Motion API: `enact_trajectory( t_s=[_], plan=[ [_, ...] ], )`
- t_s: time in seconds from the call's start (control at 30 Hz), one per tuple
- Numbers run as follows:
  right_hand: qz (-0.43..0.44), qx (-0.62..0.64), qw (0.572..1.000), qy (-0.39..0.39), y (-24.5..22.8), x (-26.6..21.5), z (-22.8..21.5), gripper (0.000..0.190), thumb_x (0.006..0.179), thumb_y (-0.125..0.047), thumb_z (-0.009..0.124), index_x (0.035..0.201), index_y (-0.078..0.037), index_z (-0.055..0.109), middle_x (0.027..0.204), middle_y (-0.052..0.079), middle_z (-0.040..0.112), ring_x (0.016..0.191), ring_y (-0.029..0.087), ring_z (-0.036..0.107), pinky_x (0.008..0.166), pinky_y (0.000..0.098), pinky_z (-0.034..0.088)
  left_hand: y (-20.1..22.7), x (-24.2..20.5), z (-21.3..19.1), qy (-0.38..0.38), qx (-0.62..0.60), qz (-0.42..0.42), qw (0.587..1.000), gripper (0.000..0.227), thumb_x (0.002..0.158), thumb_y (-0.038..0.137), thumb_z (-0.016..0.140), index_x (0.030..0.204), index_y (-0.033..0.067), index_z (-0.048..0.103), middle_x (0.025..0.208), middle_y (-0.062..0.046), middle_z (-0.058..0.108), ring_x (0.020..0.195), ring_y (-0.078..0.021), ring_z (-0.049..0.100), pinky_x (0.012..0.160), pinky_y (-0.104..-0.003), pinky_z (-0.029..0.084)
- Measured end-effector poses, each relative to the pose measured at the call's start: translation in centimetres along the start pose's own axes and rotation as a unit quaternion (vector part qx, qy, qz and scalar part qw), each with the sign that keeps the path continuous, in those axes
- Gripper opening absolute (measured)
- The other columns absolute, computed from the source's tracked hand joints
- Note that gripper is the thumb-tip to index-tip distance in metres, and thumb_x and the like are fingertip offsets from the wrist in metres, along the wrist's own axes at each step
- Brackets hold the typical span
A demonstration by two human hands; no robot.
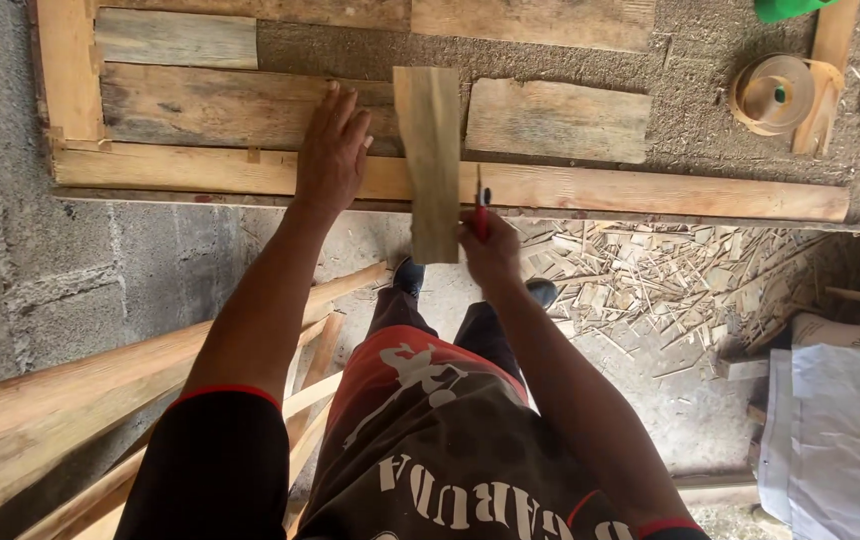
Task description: The person is arranging and cutting thin wood panels to create a cladding pattern.
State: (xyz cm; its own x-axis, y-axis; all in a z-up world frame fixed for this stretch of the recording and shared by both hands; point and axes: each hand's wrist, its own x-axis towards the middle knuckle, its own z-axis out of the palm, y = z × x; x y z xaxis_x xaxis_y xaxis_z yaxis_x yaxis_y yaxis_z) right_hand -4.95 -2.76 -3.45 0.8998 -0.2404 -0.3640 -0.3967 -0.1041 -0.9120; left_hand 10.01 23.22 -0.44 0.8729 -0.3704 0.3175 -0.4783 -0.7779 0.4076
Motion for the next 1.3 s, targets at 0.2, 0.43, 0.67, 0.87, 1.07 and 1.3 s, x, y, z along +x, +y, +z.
enact_trajectory(
  t_s=[0.2,0.43,0.67,0.87,1.07,1.3],
  plan=[
    [0.025,-0.027,0.999,0.03,-2.8,0.4,5.5,0.021,0.09,-0.011,0.076,0.11,-0.004,0.074,0.088,0.001,0.072,0.078,0.009,0.062,0.073,0.0251,0.053,-1.7,-0.5,1.5,-0.01,-0.07,-0.031,0.997,0.041,0.11,0.011,0.052,0.15,0.0025,0.048,0.156,-0.02,0.05,0.15,-0.0402,0.042,0.126,-0.048,0.034],
    [0.081,-0.044,0.994,0.059,-4.2,0.6,8.9,0.018,0.089,-0.01,0.076,0.106,-0.006,0.076,0.088,0.001,0.073,0.077,0.01,0.064,0.072,0.026,0.055,-2.8,-1.0,2.6,0.015,-0.097,-0.056,0.994,0.053,0.116,0.031,0.044,0.161,0.0051,0.037,0.163,-0.02,0.044,0.152,-0.0378,0.041,0.129,-0.046,0.034],
    [0.086,-0.039,0.992,0.089,-4.7,0.5,9.9,0.014,0.087,-0.009,0.078,0.101,-0.006,0.077,0.084,0.001,0.073,0.075,0.01,0.064,0.07,0.0255,0.053,-2.7,-0.4,2.0,-0.064,0.014,-0.024,0.998,0.089,0.101,0.077,0.04,0.164,0.0135,0.037,0.17,-0.017,0.029,0.158,-0.0346,0.028,0.13,-0.046,0.025],
    [0.089,-0.014,0.99,0.105,-4.3,0.5,9.7,0.015,0.09,-0.011,0.078,0.102,-0.003,0.077,0.081,0.003,0.07,0.072,0.01,0.06,0.067,0.0263,0.05,-2.0,0.0,1.2,-0.137,0.041,-0.048,0.989,0.086,0.099,0.083,0.038,0.161,0.0246,0.04,0.174,-0.011,0.025,0.16,-0.0321,0.02,0.132,-0.047,0.02],
    [0.064,-0.028,0.993,0.091,-4.1,0.8,9.2,0.017,0.089,-0.011,0.077,0.104,-0.003,0.076,0.085,0.001,0.074,0.075,0.008,0.065,0.071,0.0239,0.053,-2.1,0.0,1.7,-0.094,0.03,-0.037,0.994,0.097,0.097,0.084,0.044,0.166,0.0168,0.031,0.171,-0.019,0.025,0.158,-0.0354,0.021,0.129,-0.051,0.02],
    [0.059,-0.026,0.993,0.095,-3.4,0.7,9.2,0.016,0.089,-0.01,0.077,0.104,-0.003,0.077,0.085,0.002,0.074,0.076,0.009,0.065,0.071,0.0243,0.054,-2.1,-0.2,1.7,-0.108,0.025,-0.054,0.992,0.096,0.099,0.08,0.046,0.166,0.0141,0.03,0.17,-0.018,0.029,0.159,-0.0351,0.021,0.13,-0.052,0.018]
  ],
)
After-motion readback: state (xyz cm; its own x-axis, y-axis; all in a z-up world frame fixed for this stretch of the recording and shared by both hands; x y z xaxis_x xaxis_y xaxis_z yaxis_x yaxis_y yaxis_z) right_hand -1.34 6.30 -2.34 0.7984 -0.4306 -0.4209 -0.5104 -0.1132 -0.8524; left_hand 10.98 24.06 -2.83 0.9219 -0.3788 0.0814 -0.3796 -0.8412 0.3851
